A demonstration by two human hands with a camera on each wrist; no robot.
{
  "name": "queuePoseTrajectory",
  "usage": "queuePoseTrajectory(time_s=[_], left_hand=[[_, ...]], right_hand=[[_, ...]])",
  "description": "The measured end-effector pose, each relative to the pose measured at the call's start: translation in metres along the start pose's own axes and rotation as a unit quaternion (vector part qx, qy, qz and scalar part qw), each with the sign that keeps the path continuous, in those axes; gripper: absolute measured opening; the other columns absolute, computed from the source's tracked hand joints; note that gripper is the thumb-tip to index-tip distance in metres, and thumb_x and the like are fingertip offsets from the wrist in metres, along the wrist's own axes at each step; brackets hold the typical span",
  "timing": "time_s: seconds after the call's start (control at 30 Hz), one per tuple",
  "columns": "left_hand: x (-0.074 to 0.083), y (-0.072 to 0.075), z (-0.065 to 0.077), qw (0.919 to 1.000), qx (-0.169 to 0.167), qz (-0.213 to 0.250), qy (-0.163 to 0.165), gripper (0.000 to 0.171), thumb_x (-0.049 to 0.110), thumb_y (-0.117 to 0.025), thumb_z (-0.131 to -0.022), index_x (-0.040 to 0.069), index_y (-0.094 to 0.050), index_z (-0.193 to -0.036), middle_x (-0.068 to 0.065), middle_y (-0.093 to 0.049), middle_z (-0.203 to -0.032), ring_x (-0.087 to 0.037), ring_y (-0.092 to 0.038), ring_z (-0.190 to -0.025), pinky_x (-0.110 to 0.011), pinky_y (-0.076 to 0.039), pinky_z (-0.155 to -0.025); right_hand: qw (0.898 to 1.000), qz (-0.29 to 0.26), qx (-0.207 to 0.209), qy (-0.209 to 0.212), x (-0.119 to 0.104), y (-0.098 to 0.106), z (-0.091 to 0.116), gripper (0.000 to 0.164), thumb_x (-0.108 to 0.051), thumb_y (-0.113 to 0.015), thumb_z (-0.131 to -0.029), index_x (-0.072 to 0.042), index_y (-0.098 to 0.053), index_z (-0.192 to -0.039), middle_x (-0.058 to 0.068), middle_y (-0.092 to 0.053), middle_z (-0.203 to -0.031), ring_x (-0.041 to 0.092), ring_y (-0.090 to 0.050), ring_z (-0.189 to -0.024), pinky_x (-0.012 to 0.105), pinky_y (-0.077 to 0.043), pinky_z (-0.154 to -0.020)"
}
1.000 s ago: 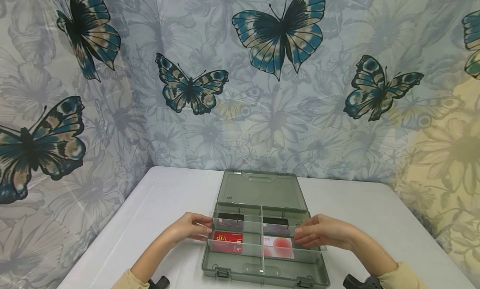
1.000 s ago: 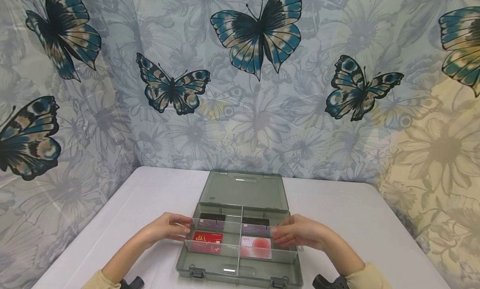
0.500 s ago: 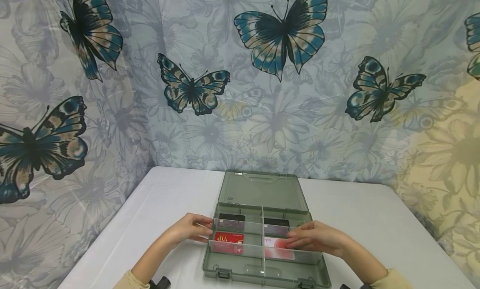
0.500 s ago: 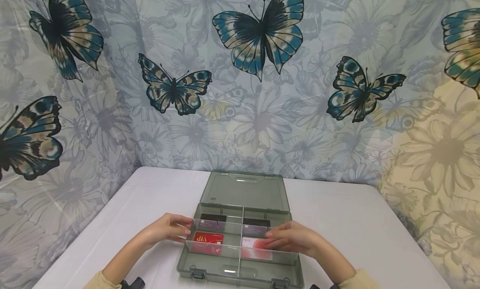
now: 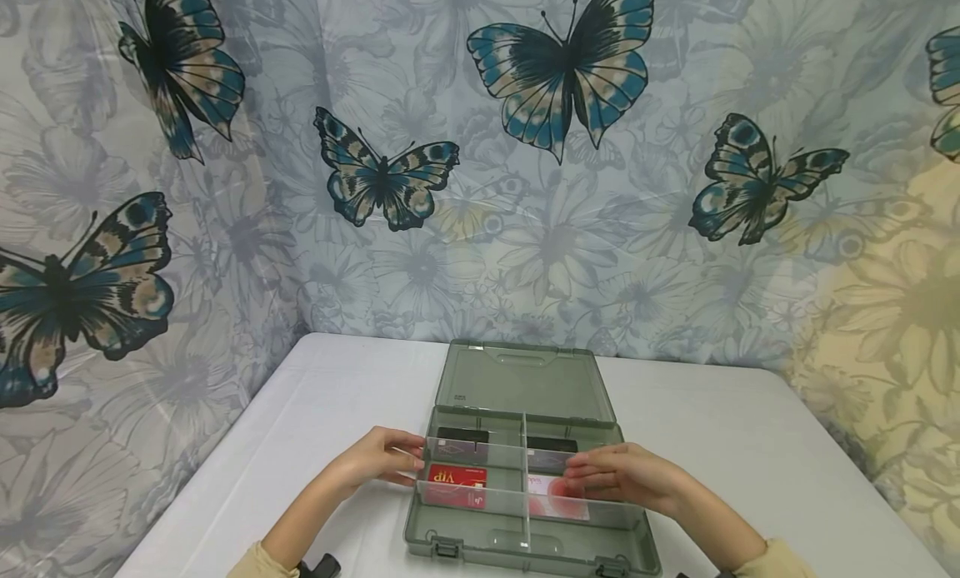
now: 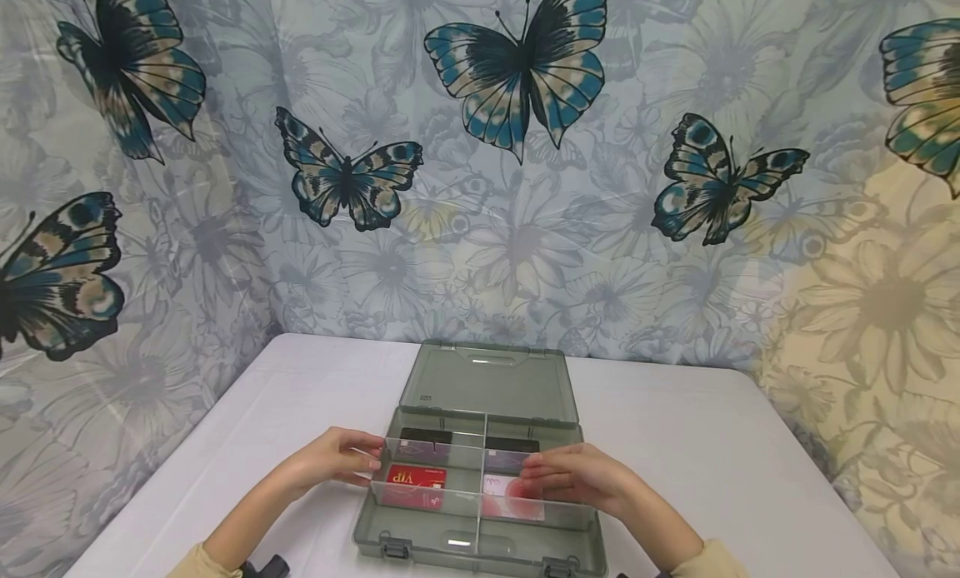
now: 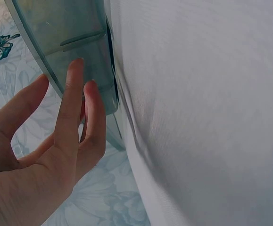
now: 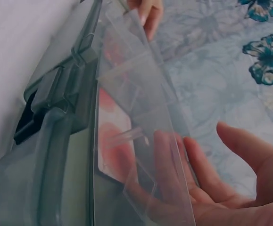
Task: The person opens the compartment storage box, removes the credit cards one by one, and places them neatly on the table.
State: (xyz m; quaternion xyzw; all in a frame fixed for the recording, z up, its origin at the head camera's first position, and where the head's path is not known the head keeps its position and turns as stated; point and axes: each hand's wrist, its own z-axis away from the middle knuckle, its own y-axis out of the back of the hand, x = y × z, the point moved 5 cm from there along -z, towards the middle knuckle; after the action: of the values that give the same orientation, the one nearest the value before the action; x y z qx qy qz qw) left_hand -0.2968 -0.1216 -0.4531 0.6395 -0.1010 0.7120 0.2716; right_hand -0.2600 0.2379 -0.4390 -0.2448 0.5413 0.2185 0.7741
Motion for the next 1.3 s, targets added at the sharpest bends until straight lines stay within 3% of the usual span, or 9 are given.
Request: queuePoseTrajectory(time_s=[0.37,0.67,0.97,1.3], left_hand=[[-0.0016,0.0015,-0.0014,1.0,0.002,-0.003,-0.003,0.055,0.008,-0.071,-0.086,-0.018,-0.05,-0.129,-0.027,-0.062,-0.114,-0.025,-0.071,-0.094,-0.038,-0.065,-0.079],[-0.0011,0.0007,-0.0017,1.0,0.001,-0.001,-0.005,0.054,0.008,-0.07,-0.086,-0.018,-0.05,-0.129,-0.027,-0.062,-0.114,-0.027,-0.071,-0.094,-0.038,-0.065,-0.079],[-0.0021,0.0025,-0.0013,1.0,0.003,-0.007,-0.006,0.054,0.008,-0.07,-0.087,-0.018,-0.05,-0.13,-0.025,-0.062,-0.114,-0.029,-0.071,-0.095,-0.038,-0.065,-0.079],[-0.0016,0.0011,-0.0016,0.9999,0.003,-0.011,-0.005,0.053,0.008,-0.07,-0.087,-0.017,-0.05,-0.129,-0.026,-0.063,-0.113,-0.03,-0.071,-0.096,-0.038,-0.065,-0.079]], right_hand=[[1.0,0.002,0.018,0.011,0.0003,0.0006,0.0012,0.042,-0.022,-0.043,-0.105,0.007,-0.053,-0.134,0.005,-0.067,-0.124,0.021,-0.064,-0.117,0.043,-0.052,-0.107],[0.999,0.033,0.032,0.007,-0.0022,-0.003,0.0013,0.042,-0.024,-0.045,-0.104,0.007,-0.055,-0.132,0.007,-0.068,-0.124,0.02,-0.065,-0.114,0.045,-0.052,-0.107],[0.999,0.015,0.036,0.011,-0.0002,0.0006,0.0016,0.038,-0.022,-0.045,-0.104,0.001,-0.059,-0.131,0.0,-0.07,-0.119,0.017,-0.066,-0.113,0.046,-0.052,-0.107],[0.999,0.007,0.041,0.025,-0.0035,-0.0003,0.0081,0.041,-0.021,-0.045,-0.104,0.007,-0.053,-0.133,0.006,-0.068,-0.122,0.018,-0.066,-0.114,0.042,-0.055,-0.104]])
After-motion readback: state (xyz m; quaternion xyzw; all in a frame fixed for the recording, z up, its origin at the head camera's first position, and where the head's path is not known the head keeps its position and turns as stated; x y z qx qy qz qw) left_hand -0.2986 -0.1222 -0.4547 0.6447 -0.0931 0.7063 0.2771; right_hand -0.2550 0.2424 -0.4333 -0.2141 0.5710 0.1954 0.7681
